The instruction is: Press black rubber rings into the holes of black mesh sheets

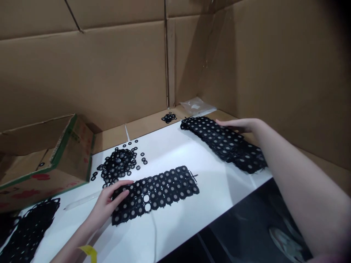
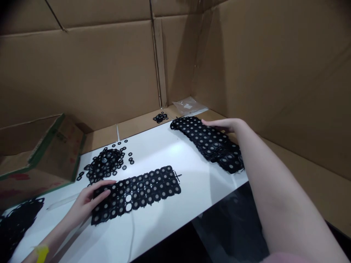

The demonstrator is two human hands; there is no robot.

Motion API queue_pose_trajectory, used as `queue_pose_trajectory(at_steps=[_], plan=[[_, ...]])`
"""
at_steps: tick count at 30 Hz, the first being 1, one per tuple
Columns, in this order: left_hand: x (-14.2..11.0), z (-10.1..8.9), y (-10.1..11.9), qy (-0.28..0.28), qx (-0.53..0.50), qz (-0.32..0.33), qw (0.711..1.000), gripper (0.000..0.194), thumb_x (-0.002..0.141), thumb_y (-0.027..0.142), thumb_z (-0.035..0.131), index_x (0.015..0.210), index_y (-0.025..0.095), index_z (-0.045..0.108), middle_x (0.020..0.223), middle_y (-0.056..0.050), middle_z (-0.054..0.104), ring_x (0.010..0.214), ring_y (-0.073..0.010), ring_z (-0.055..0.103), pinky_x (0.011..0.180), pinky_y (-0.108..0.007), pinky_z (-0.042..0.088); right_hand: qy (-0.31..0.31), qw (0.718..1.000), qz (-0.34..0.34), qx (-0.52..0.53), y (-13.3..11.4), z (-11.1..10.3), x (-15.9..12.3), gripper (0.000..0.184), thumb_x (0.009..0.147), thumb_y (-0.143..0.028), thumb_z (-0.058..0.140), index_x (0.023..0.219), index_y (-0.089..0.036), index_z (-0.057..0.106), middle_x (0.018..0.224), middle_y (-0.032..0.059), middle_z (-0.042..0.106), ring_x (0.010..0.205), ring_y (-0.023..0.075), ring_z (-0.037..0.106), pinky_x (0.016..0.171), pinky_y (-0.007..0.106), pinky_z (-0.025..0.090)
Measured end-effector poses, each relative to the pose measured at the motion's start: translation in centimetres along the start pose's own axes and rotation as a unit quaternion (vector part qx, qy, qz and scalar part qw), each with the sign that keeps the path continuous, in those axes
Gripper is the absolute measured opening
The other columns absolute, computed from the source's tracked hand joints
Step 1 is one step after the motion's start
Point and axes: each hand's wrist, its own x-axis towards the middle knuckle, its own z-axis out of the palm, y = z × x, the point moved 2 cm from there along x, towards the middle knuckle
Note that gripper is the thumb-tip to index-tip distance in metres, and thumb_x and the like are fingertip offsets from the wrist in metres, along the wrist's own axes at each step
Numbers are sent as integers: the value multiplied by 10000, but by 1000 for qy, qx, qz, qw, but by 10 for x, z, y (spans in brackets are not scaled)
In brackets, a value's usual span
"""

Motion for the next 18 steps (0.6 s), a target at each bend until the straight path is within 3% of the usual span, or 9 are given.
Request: queue_pose_trajectory(at_steps=[2,5,7,10,12,14,16,18], plan=[[1,0,-1,-1,1,4,1000,300,857,441,562,1090,281,664,1208,-25,658,1182,-264,546,1025,-366,399,-37,999,12,25,-1,4,7,768,703,-783,483,1163,-176,581,1305,213,566,1153,324,551,925,415,463],[3,0,-4,1,3,6,1000,296,858,438,562,1089,285,668,1205,-27,661,1182,-268,550,1031,-378,400,-41,998,30,44,-7,8,13,850,631,-836,492,1153,-166,551,1341,249,511,1190,380,497,961,482,420],[5,0,-6,3,5,2,1000,300,849,443,571,1078,281,679,1195,-33,668,1175,-277,557,1028,-388,408,-39,998,29,50,-15,10,13,804,587,-817,564,1070,-174,573,1300,245,538,1143,396,518,947,514,417],[7,0,-7,6,5,-3,1000,307,835,452,585,1060,273,692,1180,-41,676,1162,-287,567,1023,-394,415,-34,998,-9,56,-30,12,7,639,561,-729,675,934,-217,586,1200,160,603,1084,352,553,950,478,425],[7,0,-9,3,6,-6,1000,308,835,455,584,1063,277,691,1185,-37,674,1167,-285,564,1026,-394,411,-27,996,-65,58,-38,12,2,560,557,-680,714,888,-252,568,1130,81,620,1077,314,553,955,430,428],[7,0,-11,3,8,-8,1000,311,840,461,578,1069,282,687,1194,-34,670,1176,-283,557,1028,-396,405,-19,985,-162,59,-44,13,-3,509,551,-649,734,822,-267,536,1001,24,627,1024,288,564,923,405,441],[7,1,-14,5,9,-9,1000,312,841,463,576,1071,283,686,1198,-34,668,1178,-283,555,1033,-398,399,-3,964,-260,63,-46,14,-6,503,537,-635,744,733,-255,479,854,-6,600,933,268,572,871,397,452],[7,1,-15,7,11,-10,1000,312,841,461,577,1068,279,689,1191,-37,672,1170,-283,561,1032,-399,400,23,950,-304,67,-45,16,-7,538,508,-638,753,696,-245,439,799,-17,576,892,255,564,846,392,452]])
